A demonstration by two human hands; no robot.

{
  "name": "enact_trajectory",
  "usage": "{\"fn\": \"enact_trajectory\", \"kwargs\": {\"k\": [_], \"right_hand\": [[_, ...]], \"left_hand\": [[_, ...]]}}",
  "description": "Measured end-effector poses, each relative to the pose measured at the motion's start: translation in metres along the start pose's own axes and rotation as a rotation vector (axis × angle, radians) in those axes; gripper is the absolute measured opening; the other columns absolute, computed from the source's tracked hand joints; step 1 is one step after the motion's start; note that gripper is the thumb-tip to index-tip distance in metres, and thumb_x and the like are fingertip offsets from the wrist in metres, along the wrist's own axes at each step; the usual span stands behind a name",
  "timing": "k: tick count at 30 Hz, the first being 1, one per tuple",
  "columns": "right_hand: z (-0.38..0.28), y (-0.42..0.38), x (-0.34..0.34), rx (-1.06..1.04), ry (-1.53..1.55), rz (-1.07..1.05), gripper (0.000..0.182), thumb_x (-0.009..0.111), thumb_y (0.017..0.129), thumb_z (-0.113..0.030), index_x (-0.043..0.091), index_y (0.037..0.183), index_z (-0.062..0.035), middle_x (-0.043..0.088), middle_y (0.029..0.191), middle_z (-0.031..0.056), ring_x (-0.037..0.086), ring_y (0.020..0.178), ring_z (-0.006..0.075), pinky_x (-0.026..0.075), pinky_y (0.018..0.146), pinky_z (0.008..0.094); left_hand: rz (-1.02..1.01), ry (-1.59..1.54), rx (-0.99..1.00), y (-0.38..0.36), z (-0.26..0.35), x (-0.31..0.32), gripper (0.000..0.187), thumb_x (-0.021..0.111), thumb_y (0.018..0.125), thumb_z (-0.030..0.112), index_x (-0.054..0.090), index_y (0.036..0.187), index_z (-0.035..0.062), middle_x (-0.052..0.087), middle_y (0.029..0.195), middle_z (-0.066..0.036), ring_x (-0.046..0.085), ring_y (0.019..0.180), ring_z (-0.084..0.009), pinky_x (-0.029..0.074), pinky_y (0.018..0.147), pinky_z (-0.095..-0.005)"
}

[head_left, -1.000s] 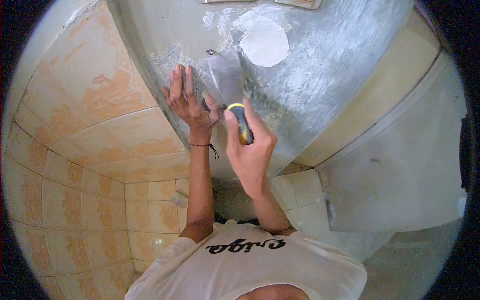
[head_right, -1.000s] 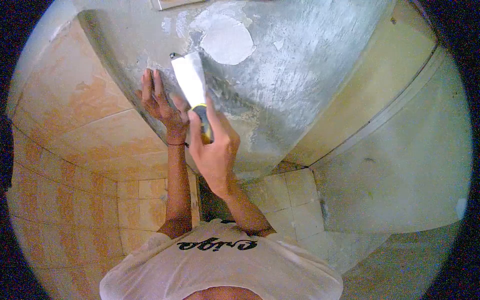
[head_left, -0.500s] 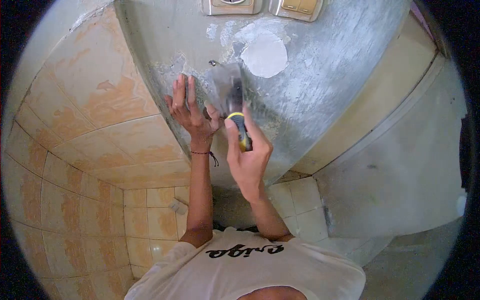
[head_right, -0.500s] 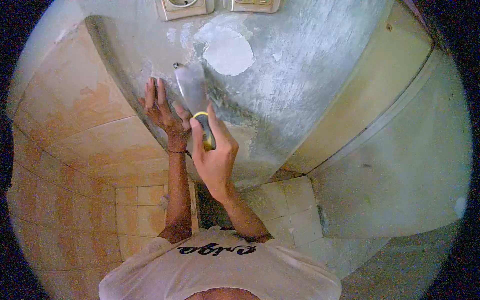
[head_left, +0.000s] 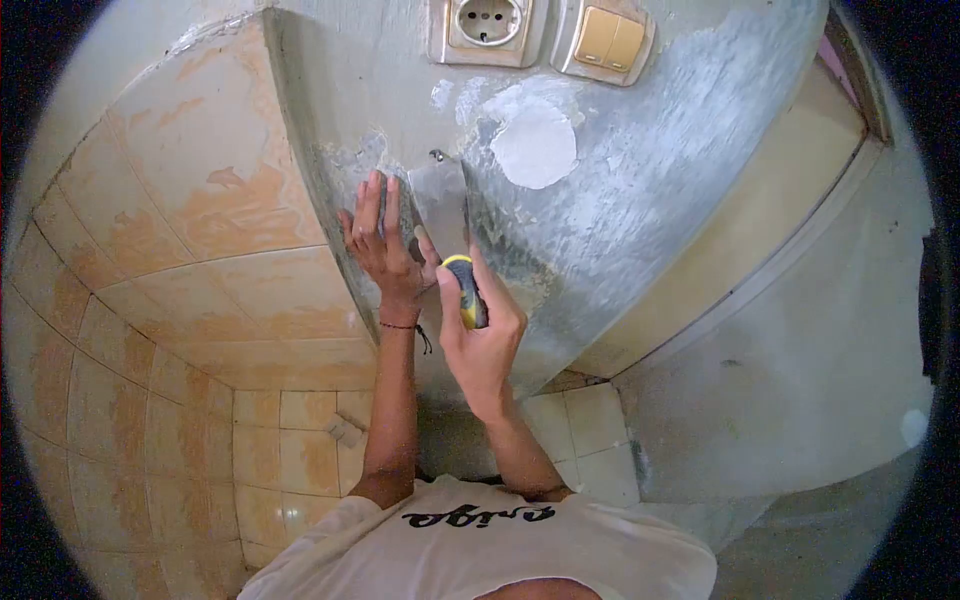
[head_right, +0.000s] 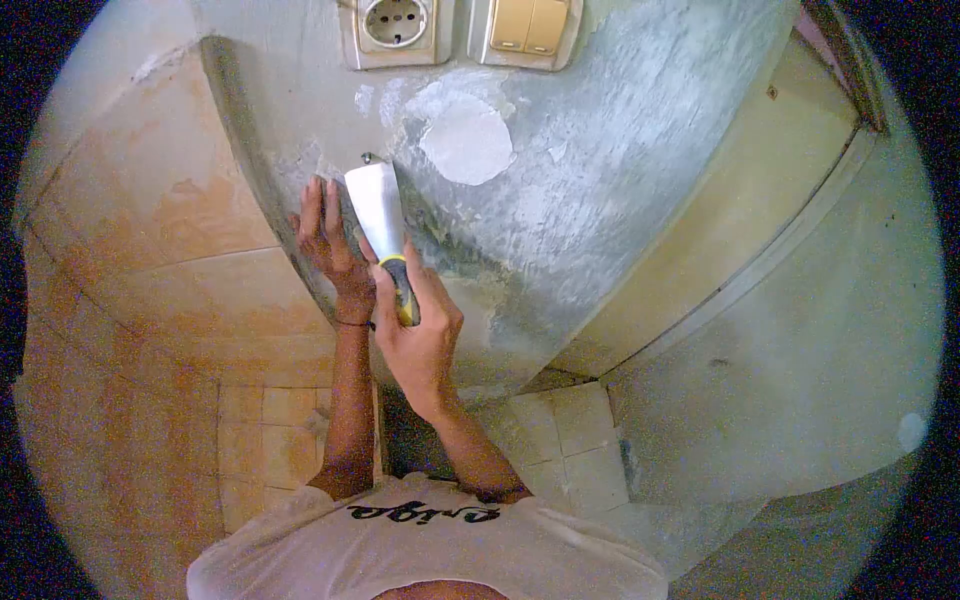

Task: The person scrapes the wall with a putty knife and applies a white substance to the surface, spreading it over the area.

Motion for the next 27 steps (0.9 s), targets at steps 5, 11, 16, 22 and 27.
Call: {"fn": "enact_trajectory", "kwargs": {"k": [5,11,16,22,27], "right_hand": [[0.020,0.005,-0.026,0.210,0.028,0.062,0.037,0.063,0.100,-0.020,0.061,0.128,0.0035,0.068,0.088,0.0138,0.066,0.071,0.0208,0.052,0.066,0.0378],[0.026,0.014,-0.055,0.643,0.927,0.109,0.052,0.057,0.102,-0.018,0.040,0.149,-0.0060,0.058,0.091,0.0073,0.047,0.049,0.0093,0.037,0.041,0.0231],[0.020,0.007,-0.045,0.675,1.456,-0.380,0.053,0.050,0.105,-0.025,0.034,0.155,-0.0207,0.043,0.102,0.0090,0.039,0.052,0.0087,0.027,0.036,0.0158],[0.017,0.007,-0.039,0.957,1.821,-0.296,0.042,0.038,0.110,-0.030,0.039,0.151,-0.0213,0.037,0.092,0.0046,0.033,0.056,0.0093,0.031,0.040,0.0155],[0.020,0.017,-0.047,0.871,1.696,-0.363,0.051,0.042,0.108,-0.032,0.029,0.157,-0.0257,0.037,0.087,0.0033,0.031,0.051,0.0050,0.027,0.031,0.0140]], "left_hand": [[0.014,-0.016,0.020,0.002,0.000,-0.004,0.061,0.044,0.091,0.035,0.051,0.145,0.0075,0.050,0.149,-0.012,0.044,0.140,-0.0286,0.022,0.120,-0.0520],[0.052,-0.042,0.040,0.004,0.003,-0.004,0.060,0.044,0.091,0.034,0.054,0.143,0.0056,0.052,0.147,-0.013,0.045,0.139,-0.0281,0.022,0.120,-0.0509],[0.033,-0.007,0.028,0.002,0.002,-0.003,0.059,0.044,0.092,0.035,0.054,0.142,0.0060,0.051,0.148,-0.012,0.046,0.139,-0.0283,0.022,0.120,-0.0510],[0.033,-0.012,0.031,0.003,0.002,-0.003,0.059,0.043,0.093,0.036,0.054,0.142,0.0064,0.053,0.146,-0.012,0.046,0.138,-0.0286,0.022,0.121,-0.0507],[0.042,-0.013,0.037,0.001,0.001,-0.001,0.059,0.042,0.093,0.036,0.055,0.142,0.0060,0.053,0.146,-0.012,0.046,0.138,-0.0283,0.022,0.121,-0.0504]]}}
Point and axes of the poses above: each hand's wrist, its own y-axis towards the middle knuckle, its own x-axis out of the palm, z = x × y, the point moved 4 cm from there along y, towards the middle knuckle
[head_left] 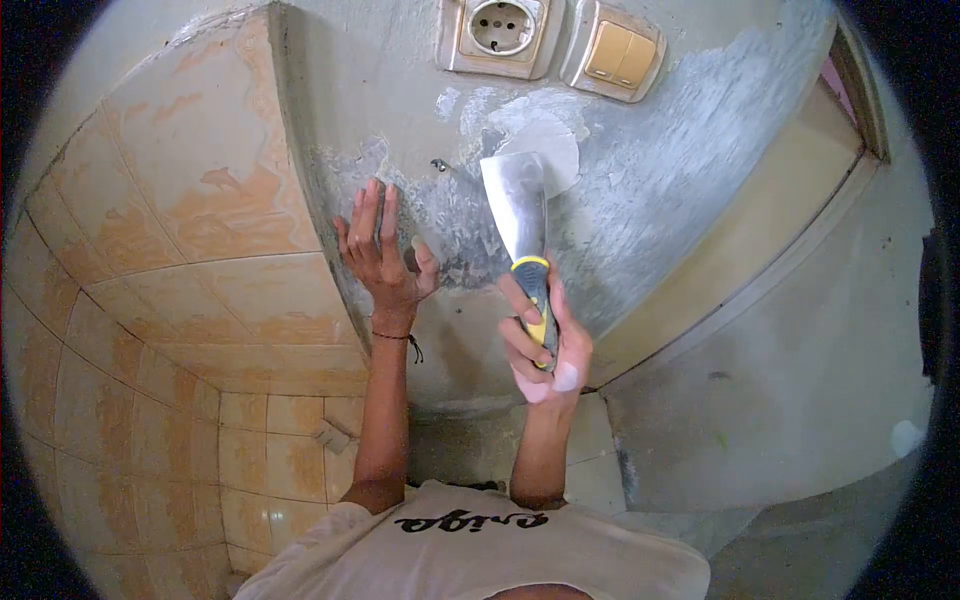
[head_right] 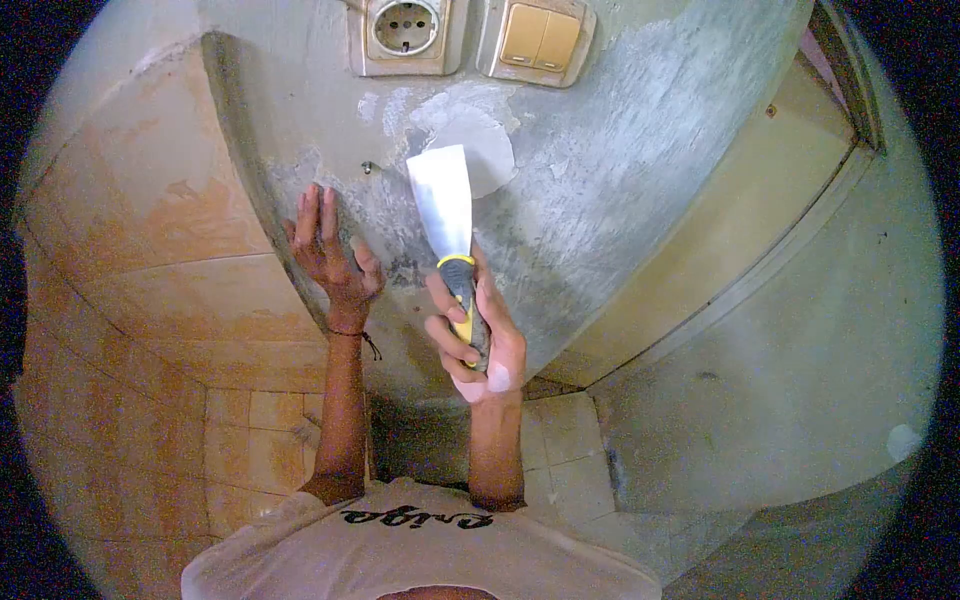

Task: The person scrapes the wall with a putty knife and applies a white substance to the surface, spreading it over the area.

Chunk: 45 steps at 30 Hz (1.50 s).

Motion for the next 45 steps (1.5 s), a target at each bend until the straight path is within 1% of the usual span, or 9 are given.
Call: {"fn": "enact_trajectory", "kwargs": {"k": [1,3,11,13,16,26,35,37,45], "right_hand": [[-0.002,0.001,0.002,0.000,-0.001,0.000,0.051,0.042,0.108,-0.032,0.029,0.157,-0.0257,0.037,0.087,0.0033,0.031,0.051,0.0050,0.027,0.031,0.0140],[-0.009,0.006,0.009,-0.072,-0.129,0.005,0.050,0.041,0.109,-0.030,0.029,0.157,-0.0253,0.036,0.082,0.0014,0.029,0.047,0.0039,0.022,0.029,0.0144],[-0.012,0.017,0.022,-0.049,-0.195,0.052,0.053,0.042,0.108,-0.028,0.026,0.159,-0.0254,0.037,0.080,0.0006,0.029,0.044,0.0033,0.020,0.027,0.0153],[-0.013,0.015,0.030,-0.067,-0.303,0.058,0.055,0.042,0.108,-0.027,0.025,0.160,-0.0236,0.037,0.079,0.0007,0.029,0.044,0.0035,0.020,0.027,0.0157],[-0.016,0.010,0.031,-0.099,-0.353,0.088,0.056,0.042,0.108,-0.027,0.024,0.160,-0.0213,0.038,0.078,0.0011,0.029,0.043,0.0038,0.021,0.027,0.0162],[-0.019,0.014,0.033,-0.095,-0.390,0.088,0.057,0.044,0.107,-0.027,0.024,0.160,-0.0205,0.040,0.078,0.0016,0.030,0.043,0.0043,0.021,0.028,0.0166],[-0.017,0.013,0.040,-0.121,-0.427,0.108,0.057,0.045,0.107,-0.027,0.026,0.160,-0.0200,0.040,0.078,0.0025,0.031,0.043,0.0044,0.020,0.028,0.0170],[-0.016,0.008,0.037,-0.136,-0.474,0.168,0.056,0.045,0.107,-0.026,0.027,0.159,-0.0183,0.041,0.078,0.0028,0.031,0.044,0.0048,0.021,0.029,0.0176],[-0.020,0.001,0.033,-0.189,-0.512,0.177,0.056,0.045,0.106,-0.024,0.028,0.159,-0.0158,0.041,0.078,0.0033,0.032,0.044,0.0052,0.021,0.030,0.0182]], "left_hand": [[0.001,0.005,0.002,0.000,0.000,0.000,0.059,0.042,0.093,0.036,0.055,0.142,0.0058,0.053,0.146,-0.012,0.046,0.138,-0.0282,0.022,0.121,-0.0504],[-0.005,0.007,-0.008,-0.001,-0.001,0.001,0.059,0.042,0.093,0.036,0.055,0.141,0.0057,0.053,0.146,-0.012,0.046,0.138,-0.0282,0.022,0.121,-0.0503],[-0.013,0.003,-0.015,0.000,0.000,-0.001,0.060,0.042,0.092,0.037,0.056,0.141,0.0056,0.053,0.146,-0.012,0.045,0.138,-0.0284,0.022,0.121,-0.0503],[-0.017,0.008,-0.016,0.001,0.002,-0.002,0.060,0.042,0.091,0.037,0.056,0.141,0.0057,0.052,0.146,-0.012,0.045,0.139,-0.0282,0.022,0.121,-0.0505],[-0.007,0.009,-0.010,0.000,0.000,0.000,0.060,0.043,0.090,0.035,0.055,0.141,0.0058,0.052,0.146,-0.012,0.045,0.139,-0.0281,0.022,0.121,-0.0505],[-0.006,0.015,-0.004,0.000,0.002,0.000,0.061,0.046,0.088,0.033,0.055,0.142,0.0051,0.052,0.147,-0.013,0.045,0.139,-0.0284,0.022,0.121,-0.0501],[-0.003,0.002,-0.005,0.001,0.002,0.000,0.062,0.042,0.092,0.037,0.053,0.144,0.0050,0.051,0.147,-0.013,0.045,0.139,-0.0299,0.022,0.120,-0.0514],[0.011,0.005,0.010,0.001,0.001,0.000,0.062,0.043,0.091,0.037,0.053,0.143,0.0046,0.051,0.147,-0.014,0.046,0.138,-0.0302,0.023,0.120,-0.0519],[0.003,0.015,-0.002,0.001,0.003,-0.001,0.061,0.043,0.090,0.033,0.053,0.143,0.0053,0.052,0.146,-0.013,0.045,0.139,-0.0288,0.023,0.120,-0.0516]]}}
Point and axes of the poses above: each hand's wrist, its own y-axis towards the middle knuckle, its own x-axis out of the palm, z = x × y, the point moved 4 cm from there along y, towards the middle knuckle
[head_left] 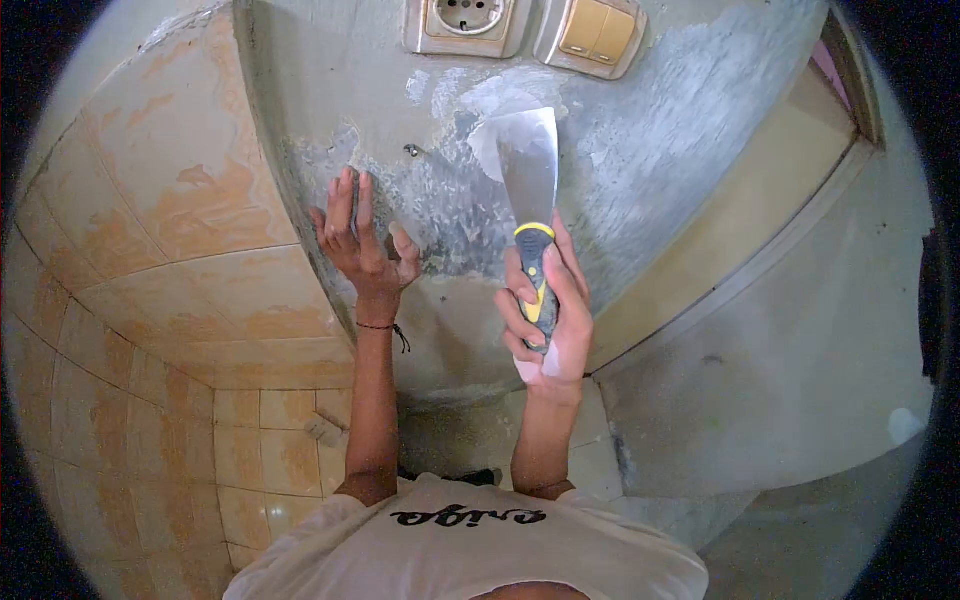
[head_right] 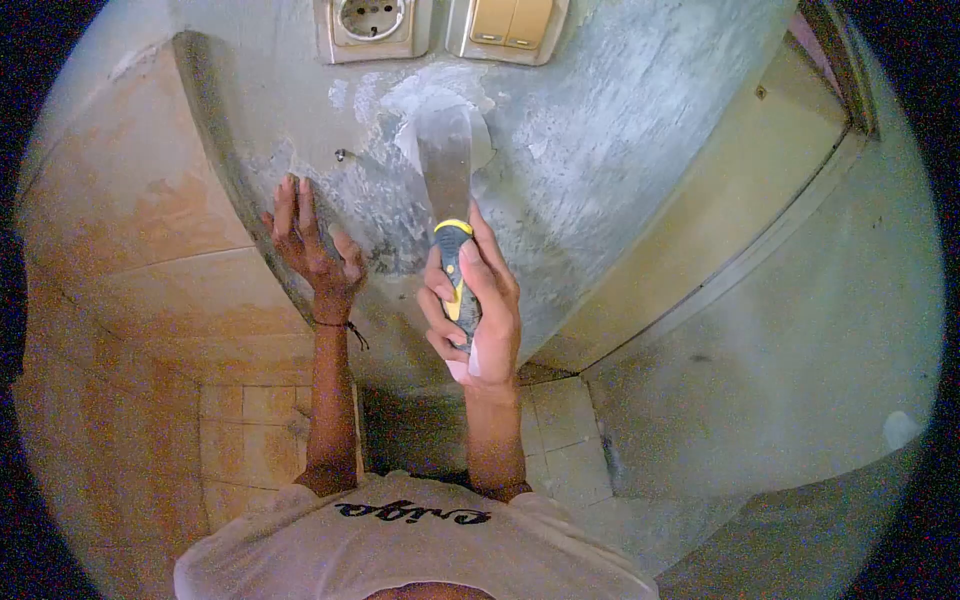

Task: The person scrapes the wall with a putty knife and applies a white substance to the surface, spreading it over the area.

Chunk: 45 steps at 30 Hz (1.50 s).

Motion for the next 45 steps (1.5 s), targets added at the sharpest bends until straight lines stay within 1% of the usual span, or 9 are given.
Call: {"fn": "enact_trajectory", "kwargs": {"k": [8,17,19,22,29,31,37,44,45], "right_hand": [[0.005,0.010,0.001,0.028,-0.015,-0.061,0.057,0.045,0.106,-0.026,0.026,0.159,-0.0161,0.041,0.078,0.0027,0.031,0.044,0.0045,0.019,0.029,0.0173],[0.018,0.007,-0.002,0.048,0.135,-0.048,0.054,0.042,0.108,-0.030,0.026,0.157,-0.0150,0.039,0.076,0.0014,0.030,0.041,0.0039,0.021,0.027,0.0174],[0.020,0.006,0.002,-0.008,0.101,-0.096,0.037,0.037,0.110,-0.029,0.040,0.144,-0.0167,0.039,0.078,0.0013,0.029,0.041,0.0038,0.019,0.027,0.0166],[0.018,0.005,0.002,0.013,0.090,-0.068,0.035,0.037,0.110,-0.031,0.041,0.142,-0.0175,0.039,0.078,0.0012,0.029,0.041,0.0035,0.019,0.027,0.0167],[0.013,0.009,-0.006,0.021,0.151,-0.145,0.038,0.037,0.110,-0.030,0.039,0.146,-0.0189,0.039,0.077,0.0002,0.029,0.041,0.0031,0.019,0.026,0.0164],[0.015,0.012,-0.007,0.059,0.140,-0.083,0.051,0.042,0.107,-0.032,0.030,0.155,-0.0156,0.038,0.073,-0.0001,0.028,0.040,0.0031,0.021,0.027,0.0176],[0.020,0.013,-0.007,0.099,0.219,-0.133,0.051,0.042,0.107,-0.032,0.031,0.154,-0.0167,0.038,0.074,-0.0004,0.028,0.040,0.0027,0.021,0.027,0.0171],[0.016,0.015,-0.004,0.096,0.214,-0.124,0.053,0.044,0.107,-0.032,0.030,0.156,-0.0171,0.039,0.072,-0.0003,0.028,0.039,0.0029,0.021,0.027,0.0176],[0.014,0.014,-0.004,0.096,0.182,-0.106,0.050,0.041,0.108,-0.030,0.031,0.155,-0.0177,0.038,0.073,-0.0005,0.029,0.039,0.0026,0.020,0.027,0.0168]], "left_hand": [[0.008,0.010,0.007,0.002,-0.001,0.000,0.061,0.045,0.089,0.033,0.054,0.142,0.0058,0.052,0.147,-0.011,0.045,0.139,-0.0279,0.023,0.120,-0.0506],[-0.031,0.001,-0.004,-0.002,-0.004,0.000,0.060,0.045,0.090,0.035,0.055,0.142,0.0054,0.051,0.147,-0.012,0.044,0.139,-0.0282,0.023,0.121,-0.0497],[-0.031,0.005,0.000,-0.002,-0.004,0.000,0.060,0.045,0.090,0.034,0.055,0.142,0.0051,0.052,0.147,-0.012,0.045,0.139,-0.0286,0.023,0.121,-0.0496],[-0.023,-0.014,-0.001,-0.002,-0.004,0.000,0.060,0.045,0.091,0.035,0.055,0.142,0.0048,0.052,0.147,-0.013,0.045,0.139,-0.0290,0.022,0.121,-0.0502],[-0.013,-0.009,0.005,-0.001,-0.001,0.001,0.060,0.044,0.091,0.034,0.053,0.143,0.0049,0.052,0.147,-0.014,0.045,0.139,-0.0297,0.022,0.120,-0.0518],[-0.005,-0.018,0.011,0.000,-0.001,0.000,0.060,0.043,0.092,0.033,0.052,0.144,0.0054,0.051,0.147,-0.014,0.045,0.139,-0.0301,0.022,0.120,-0.0518],[-0.003,-0.016,0.017,0.000,0.001,0.000,0.058,0.043,0.094,0.033,0.052,0.144,0.0058,0.050,0.148,-0.015,0.044,0.140,-0.0310,0.022,0.120,-0.0527],[-0.011,0.010,0.020,0.001,0.002,0.000,0.057,0.043,0.094,0.030,0.051,0.144,0.0041,0.049,0.148,-0.016,0.043,0.141,-0.0315,0.021,0.120,-0.0528],[-0.013,0.016,0.024,0.001,0.002,0.000,0.057,0.043,0.094,0.030,0.051,0.144,0.0036,0.049,0.148,-0.016,0.042,0.141,-0.0319,0.021,0.120,-0.0525]]}}
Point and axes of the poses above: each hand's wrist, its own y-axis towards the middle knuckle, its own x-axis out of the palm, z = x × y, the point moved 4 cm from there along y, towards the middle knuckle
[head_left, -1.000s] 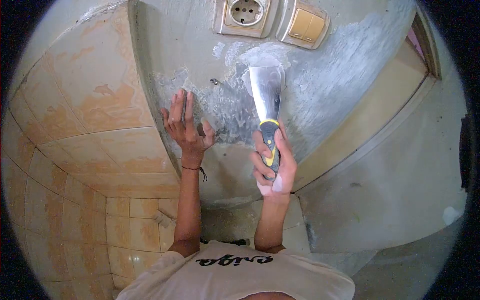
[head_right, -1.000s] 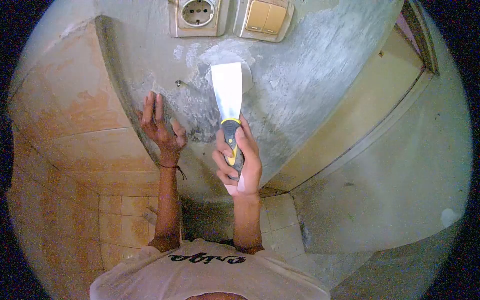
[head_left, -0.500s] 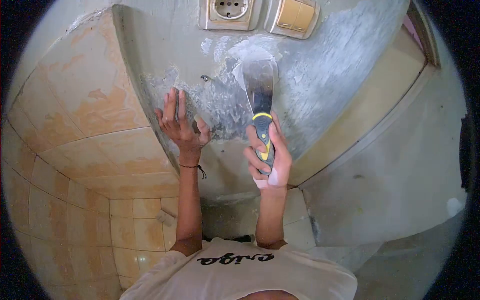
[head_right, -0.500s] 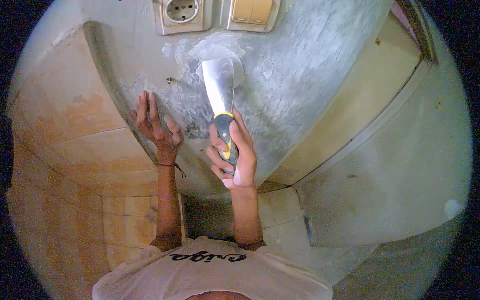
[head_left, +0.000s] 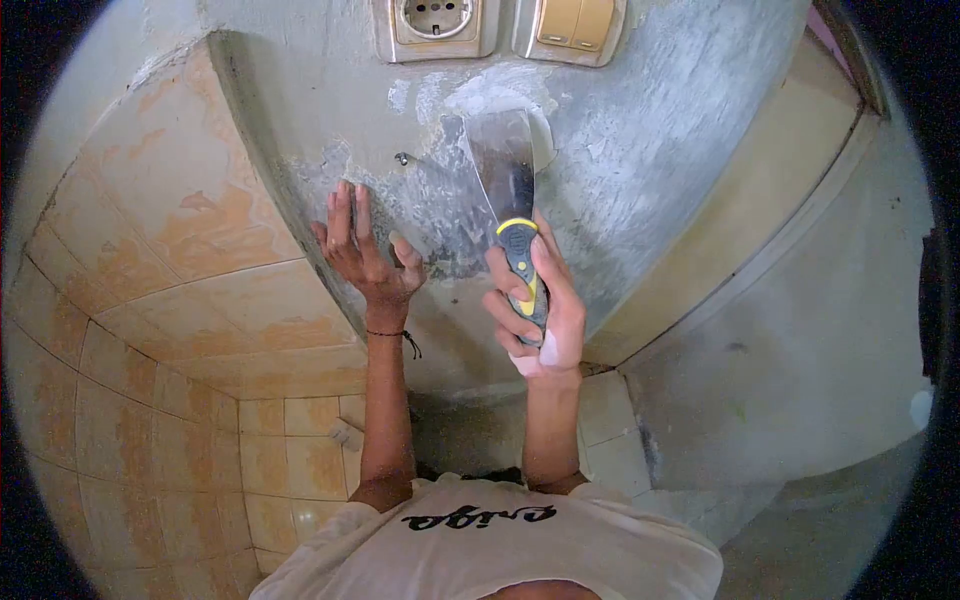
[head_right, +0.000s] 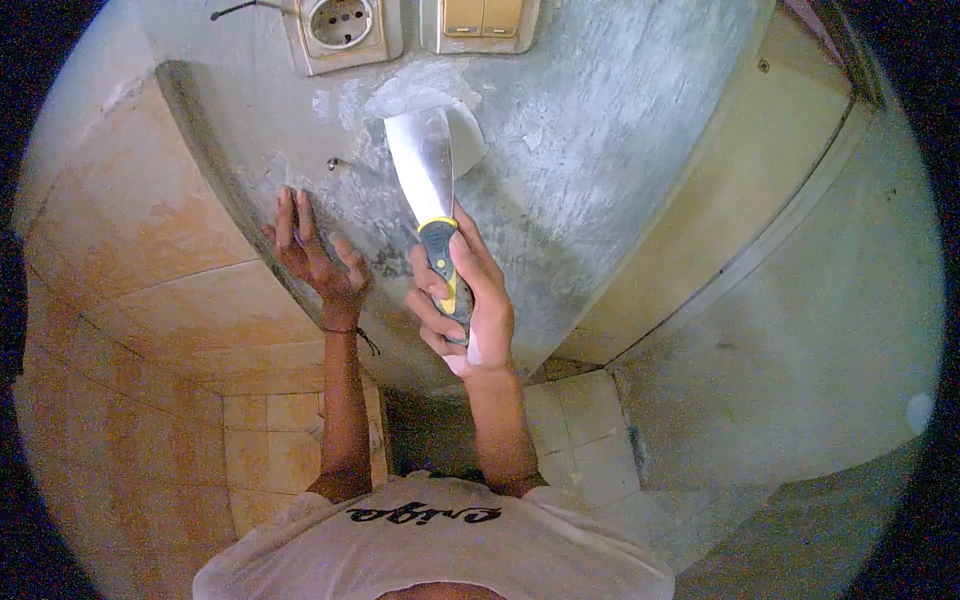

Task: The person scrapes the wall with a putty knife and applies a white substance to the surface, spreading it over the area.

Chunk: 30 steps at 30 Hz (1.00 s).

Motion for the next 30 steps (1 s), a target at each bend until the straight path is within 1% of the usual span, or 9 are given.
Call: {"fn": "enact_trajectory", "kwargs": {"k": [2,4,14,17,19,23,26,27,30], "right_hand": [[-0.006,-0.003,0.002,-0.002,-0.027,0.027,0.047,0.038,0.109,-0.029,0.032,0.154,-0.0183,0.038,0.074,-0.0007,0.029,0.040,0.0023,0.020,0.026,0.0159],[-0.013,-0.003,0.006,-0.006,-0.104,0.001,0.056,0.045,0.106,-0.031,0.028,0.158,-0.0162,0.041,0.073,0.0004,0.029,0.040,0.0029,0.021,0.028,0.0183],[-0.017,0.004,0.004,0.053,-0.078,0.005,0.055,0.044,0.107,-0.031,0.030,0.158,-0.0165,0.042,0.074,0.0007,0.031,0.041,0.0033,0.022,0.029,0.0179],[-0.018,0.003,0.012,0.027,-0.125,0.008,0.052,0.041,0.107,-0.029,0.029,0.157,-0.0154,0.038,0.074,-0.0007,0.028,0.040,0.0017,0.019,0.027,0.0171],[-0.020,0.000,0.004,0.055,-0.110,0.030,0.055,0.046,0.106,-0.031,0.032,0.157,-0.0162,0.043,0.075,0.0008,0.032,0.041,0.0037,0.022,0.030,0.0178],[-0.018,0.002,0.013,0.027,-0.137,0.028,0.055,0.047,0.106,-0.032,0.033,0.156,-0.0153,0.043,0.075,0.0008,0.032,0.042,0.0033,0.021,0.030,0.0178],[-0.020,0.001,0.004,0.024,-0.160,0.033,0.055,0.047,0.106,-0.032,0.032,0.157,-0.0150,0.043,0.075,0.0011,0.032,0.042,0.0035,0.021,0.030,0.0180],[-0.021,0.002,0.001,0.046,-0.166,0.069,0.055,0.047,0.106,-0.032,0.032,0.157,-0.0149,0.043,0.075,0.0010,0.031,0.042,0.0036,0.020,0.030,0.0181],[-0.019,0.004,0.012,0.012,-0.152,0.036,0.055,0.046,0.106,-0.031,0.032,0.157,-0.0154,0.044,0.075,0.0006,0.031,0.042,0.0032,0.020,0.030,0.0179]], "left_hand": [[-0.010,0.004,0.005,-0.002,0.001,0.001,0.057,0.043,0.094,0.030,0.051,0.144,0.0032,0.049,0.148,-0.016,0.042,0.141,-0.0323,0.021,0.120,-0.0522],[0.011,-0.014,-0.002,-0.001,0.000,0.002,0.058,0.044,0.094,0.030,0.051,0.144,0.0028,0.050,0.147,-0.017,0.042,0.140,-0.0330,0.020,0.120,-0.0521],[-0.001,-0.002,-0.005,0.000,0.001,0.004,0.058,0.043,0.094,0.030,0.051,0.144,0.0022,0.049,0.148,-0.017,0.043,0.140,-0.0333,0.019,0.121,-0.0519],[0.019,-0.003,0.002,-0.001,0.002,0.002,0.058,0.043,0.093,0.030,0.051,0.144,0.0023,0.049,0.147,-0.017,0.043,0.140,-0.0334,0.020,0.121,-0.0524],[0.003,0.005,0.002,0.000,0.002,0.001,0.058,0.044,0.093,0.031,0.051,0.144,0.0026,0.049,0.148,-0.017,0.043,0.140,-0.0335,0.021,0.120,-0.0526],[0.001,0.006,-0.009,-0.001,0.002,0.002,0.058,0.044,0.094,0.031,0.051,0.144,0.0028,0.049,0.149,-0.017,0.042,0.140,-0.0337,0.021,0.120,-0.0528],[0.006,0.002,0.005,0.000,0.002,0.001,0.059,0.044,0.093,0.031,0.051,0.144,0.0028,0.048,0.149,-0.017,0.043,0.140,-0.0339,0.020,0.121,-0.0525],[0.000,0.001,0.004,-0.001,0.001,0.000,0.059,0.044,0.093,0.031,0.051,0.144,0.0028,0.048,0.149,-0.017,0.042,0.140,-0.0336,0.020,0.121,-0.0523],[0.023,-0.004,0.003,0.002,0.003,0.002,0.059,0.044,0.093,0.031,0.051,0.145,0.0030,0.048,0.149,-0.016,0.042,0.140,-0.0332,0.020,0.121,-0.0521]]}}
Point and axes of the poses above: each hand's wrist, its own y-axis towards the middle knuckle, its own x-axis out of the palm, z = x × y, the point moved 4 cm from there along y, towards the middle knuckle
